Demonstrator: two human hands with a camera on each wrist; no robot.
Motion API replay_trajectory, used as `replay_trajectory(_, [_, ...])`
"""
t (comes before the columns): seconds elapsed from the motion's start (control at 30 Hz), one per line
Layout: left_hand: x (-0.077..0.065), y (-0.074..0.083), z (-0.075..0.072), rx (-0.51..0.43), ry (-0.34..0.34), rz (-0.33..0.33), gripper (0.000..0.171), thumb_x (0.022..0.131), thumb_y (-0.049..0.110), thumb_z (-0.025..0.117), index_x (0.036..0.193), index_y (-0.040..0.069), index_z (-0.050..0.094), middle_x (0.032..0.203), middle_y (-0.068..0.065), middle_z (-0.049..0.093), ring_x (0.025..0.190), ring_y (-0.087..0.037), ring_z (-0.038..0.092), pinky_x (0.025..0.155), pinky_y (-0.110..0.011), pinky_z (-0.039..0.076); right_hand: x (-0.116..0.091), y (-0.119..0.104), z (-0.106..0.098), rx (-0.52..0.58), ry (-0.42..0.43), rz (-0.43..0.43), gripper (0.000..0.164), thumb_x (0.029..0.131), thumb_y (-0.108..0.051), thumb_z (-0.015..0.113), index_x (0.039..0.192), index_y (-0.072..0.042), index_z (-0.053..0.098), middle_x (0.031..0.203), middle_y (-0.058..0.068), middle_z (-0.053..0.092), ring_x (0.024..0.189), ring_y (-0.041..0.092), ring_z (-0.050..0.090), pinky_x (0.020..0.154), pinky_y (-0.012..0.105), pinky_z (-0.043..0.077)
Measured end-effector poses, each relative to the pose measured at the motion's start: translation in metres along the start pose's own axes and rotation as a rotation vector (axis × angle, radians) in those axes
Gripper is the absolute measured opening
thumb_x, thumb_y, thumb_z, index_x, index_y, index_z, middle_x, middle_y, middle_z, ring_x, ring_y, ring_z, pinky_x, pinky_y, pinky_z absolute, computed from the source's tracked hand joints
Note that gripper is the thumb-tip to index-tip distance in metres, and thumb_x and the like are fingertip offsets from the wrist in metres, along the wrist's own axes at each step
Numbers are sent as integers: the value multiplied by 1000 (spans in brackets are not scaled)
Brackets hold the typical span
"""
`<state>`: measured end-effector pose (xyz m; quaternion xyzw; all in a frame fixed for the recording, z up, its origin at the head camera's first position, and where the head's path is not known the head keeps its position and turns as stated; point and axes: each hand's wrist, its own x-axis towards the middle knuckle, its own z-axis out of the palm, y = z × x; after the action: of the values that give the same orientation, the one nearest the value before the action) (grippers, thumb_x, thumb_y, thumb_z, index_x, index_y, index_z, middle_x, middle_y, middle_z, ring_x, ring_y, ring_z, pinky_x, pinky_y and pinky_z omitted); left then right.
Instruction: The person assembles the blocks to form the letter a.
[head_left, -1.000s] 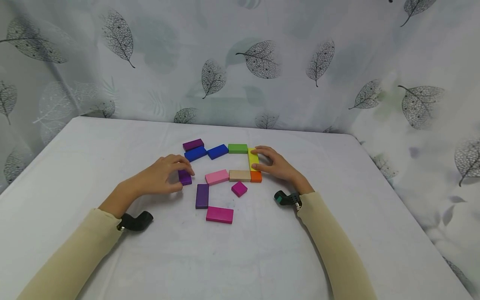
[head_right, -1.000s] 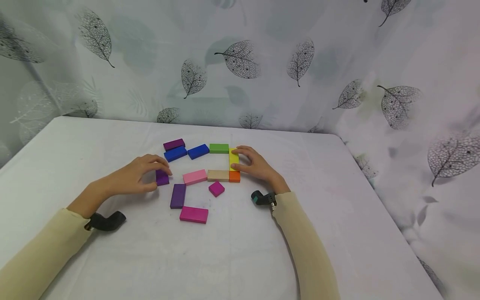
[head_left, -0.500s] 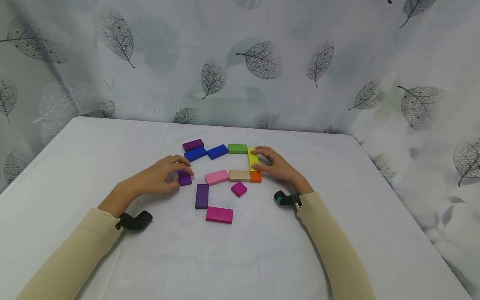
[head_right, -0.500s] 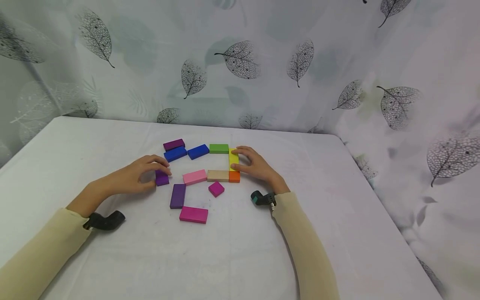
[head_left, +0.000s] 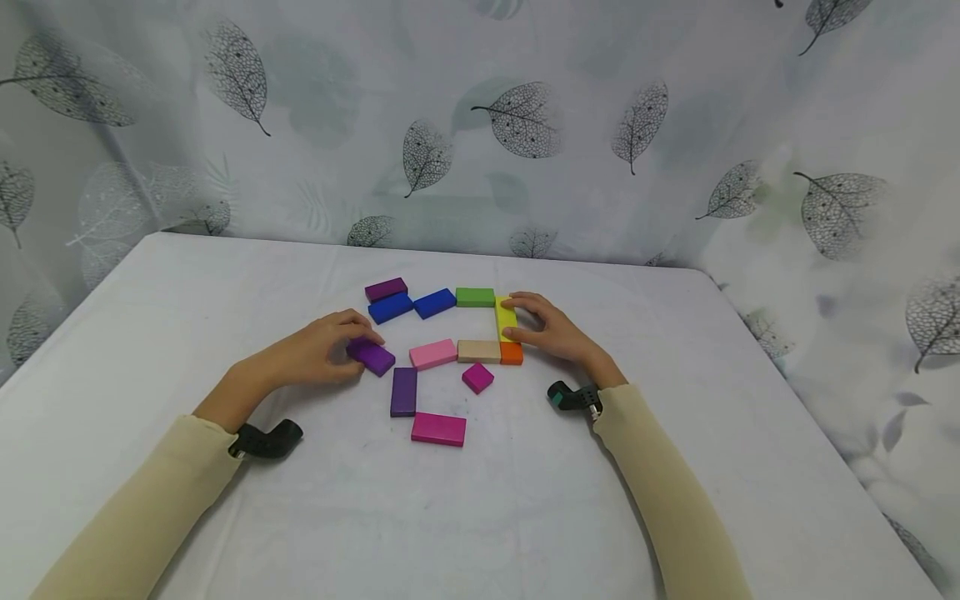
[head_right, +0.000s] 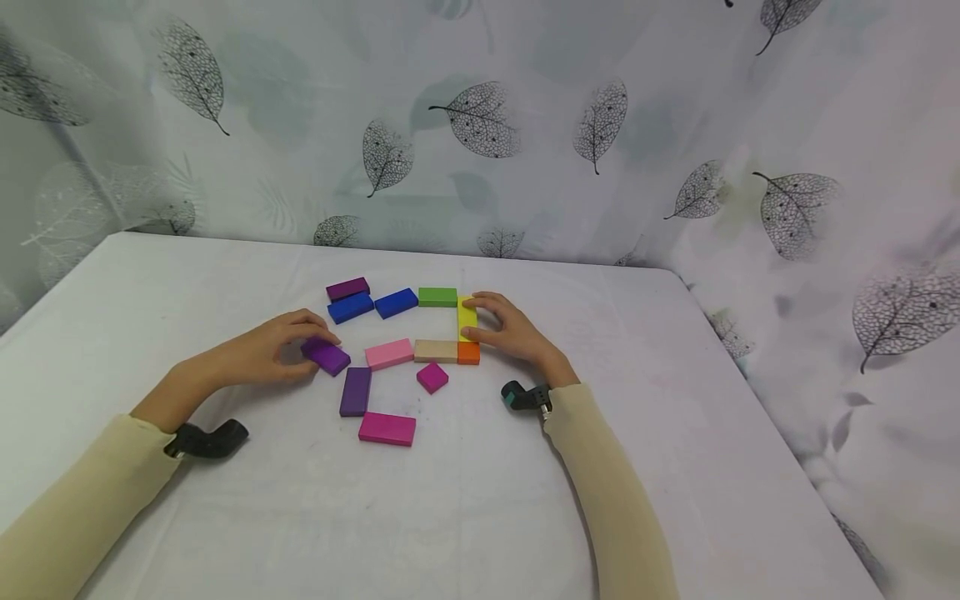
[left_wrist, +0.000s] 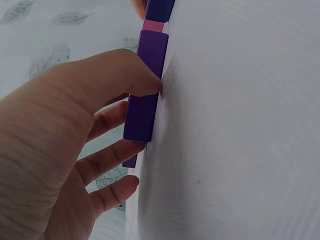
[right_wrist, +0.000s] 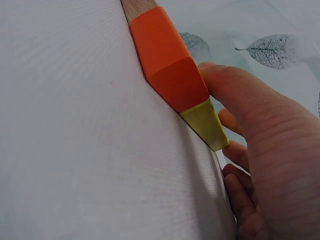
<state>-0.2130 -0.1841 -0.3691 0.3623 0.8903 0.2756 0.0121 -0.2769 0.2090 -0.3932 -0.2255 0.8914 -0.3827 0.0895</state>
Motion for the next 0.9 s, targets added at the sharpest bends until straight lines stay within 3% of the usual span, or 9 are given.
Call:
replay_trajectory(0.43, [1, 3, -3, 30, -45, -72, 34, 79, 10, 75, 113, 10, 68, 114, -5, 63, 108, -24, 55, 95, -47, 45, 1, 2, 1, -7, 4, 7, 53, 91, -30, 68, 141, -20, 51, 155, 5, 33, 146, 27, 21, 116, 55, 17])
replay_trajectory(0.9, [-1, 4, -5, 23, -25, -68, 34, 82, 18, 78, 114, 13, 68, 106, 2, 64, 96, -15, 55, 88, -42, 48, -1, 0, 1, -14, 5, -7, 53, 91, -29, 68, 141, -18, 51, 155, 7, 33, 146, 28, 22, 117, 55, 17])
